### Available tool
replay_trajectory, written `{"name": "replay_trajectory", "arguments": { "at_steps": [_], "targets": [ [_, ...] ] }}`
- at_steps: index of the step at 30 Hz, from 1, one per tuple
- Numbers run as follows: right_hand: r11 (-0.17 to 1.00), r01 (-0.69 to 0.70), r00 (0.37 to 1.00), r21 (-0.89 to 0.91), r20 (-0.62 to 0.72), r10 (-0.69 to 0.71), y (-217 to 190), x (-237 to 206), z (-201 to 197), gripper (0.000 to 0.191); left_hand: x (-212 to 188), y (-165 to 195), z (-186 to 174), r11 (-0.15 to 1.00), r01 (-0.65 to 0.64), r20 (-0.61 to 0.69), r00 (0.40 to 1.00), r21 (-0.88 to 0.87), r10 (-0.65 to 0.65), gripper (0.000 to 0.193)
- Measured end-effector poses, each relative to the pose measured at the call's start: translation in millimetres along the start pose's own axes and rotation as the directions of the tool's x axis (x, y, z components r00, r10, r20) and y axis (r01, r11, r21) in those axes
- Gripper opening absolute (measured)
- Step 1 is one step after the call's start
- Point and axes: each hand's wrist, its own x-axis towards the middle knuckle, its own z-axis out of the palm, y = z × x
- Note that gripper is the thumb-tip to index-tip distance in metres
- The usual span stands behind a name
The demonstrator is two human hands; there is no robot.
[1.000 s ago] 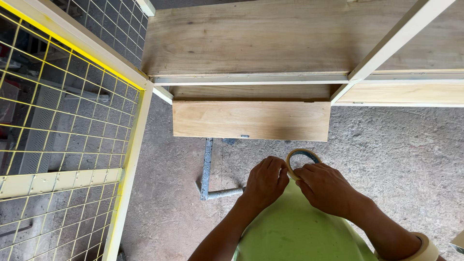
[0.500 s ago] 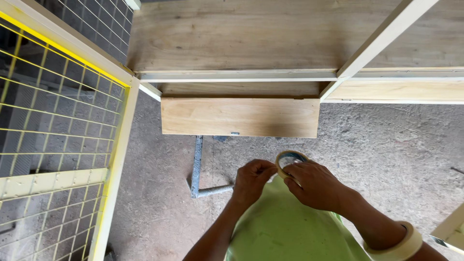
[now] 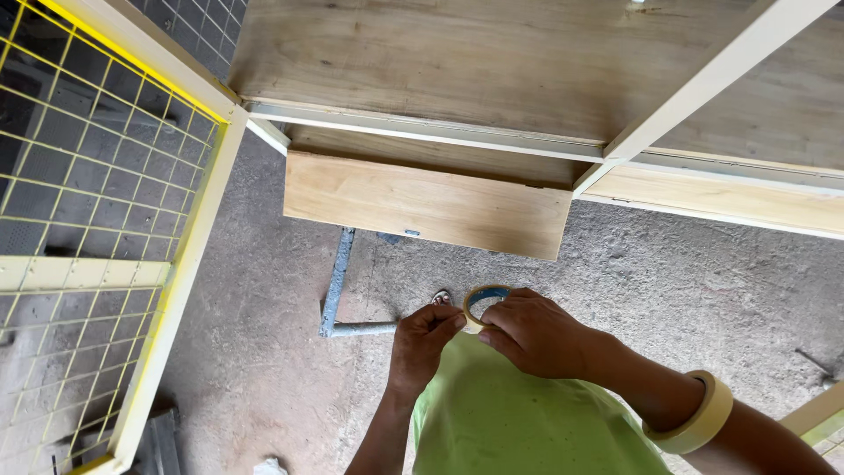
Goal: The person applies masking tape along a recessed groove on the edge of a wooden furniture panel. They tear sections of tape from a roll, press the tape into the groove with their fingers, and smooth it along the length of the edge, working progressively along the panel.
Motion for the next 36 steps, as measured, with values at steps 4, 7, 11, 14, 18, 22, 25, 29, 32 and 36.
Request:
{"name": "replay_trajectory", "arguments": {
  "at_steps": [4,7,11,14,18,22,25,29,32,36],
  "targets": [
    [0.992,0.129,0.991,0.009,0.014,-0.129,15.3,-6.4,-3.9,0.032,-14.5,-6.0,15.9,0.946,-0.051,-0.075,0.994,0.32,0.079,0.014],
    [0.99,0.14,0.989,0.021,0.04,-0.141,24.3,-11.4,-5.9,0.034,-24.2,-6.8,23.1,0.886,-0.138,-0.054,0.982,0.444,0.18,0.015],
    [0.975,0.219,0.975,0.029,0.04,-0.22,30.2,-18.8,-6.2,0.039,-34.8,-6.6,23.8,0.901,-0.109,-0.029,0.991,0.419,0.134,0.014],
    [0.959,0.283,0.959,0.029,0.009,-0.283,33.9,-22.8,-9.4,0.038,-36.6,-7.0,24.1,0.985,-0.108,0.053,0.993,0.132,0.102,0.012],
    [0.95,0.312,0.95,0.006,0.003,-0.312,40.0,-28.7,-16.4,0.039,-31.4,-4.2,31.3,0.992,0.056,0.037,0.998,-0.116,-0.052,0.009],
    [0.935,0.351,0.936,0.051,-0.032,-0.35,43.0,-34.6,-18.1,0.046,-25.8,9.4,34.0,0.956,0.167,-0.04,0.986,0.242,-0.162,0.018],
    [0.914,0.396,0.918,0.088,-0.049,-0.393,43.4,-37.6,-18.3,0.054,-22.6,22.5,34.9,0.886,0.169,-0.044,0.985,0.432,-0.166,0.024],
    [0.951,0.301,0.953,0.066,0.025,-0.303,45.8,-41.7,-22.7,0.055,-16.9,36.5,36.7,0.863,0.172,-0.019,0.983,0.475,-0.185,0.025],
    [0.972,0.233,0.97,0.014,0.068,-0.233,46.7,-42.4,-23.4,0.058,-11.9,46.0,34.1,0.874,0.181,0.015,0.978,0.452,-0.21,0.025],
    [0.938,0.345,0.938,0.042,-0.046,-0.343,45.3,-35.2,-20.2,0.05,-7.1,60.1,26.8,0.863,0.175,0.002,0.98,0.474,-0.2,0.025]
  ]
}}
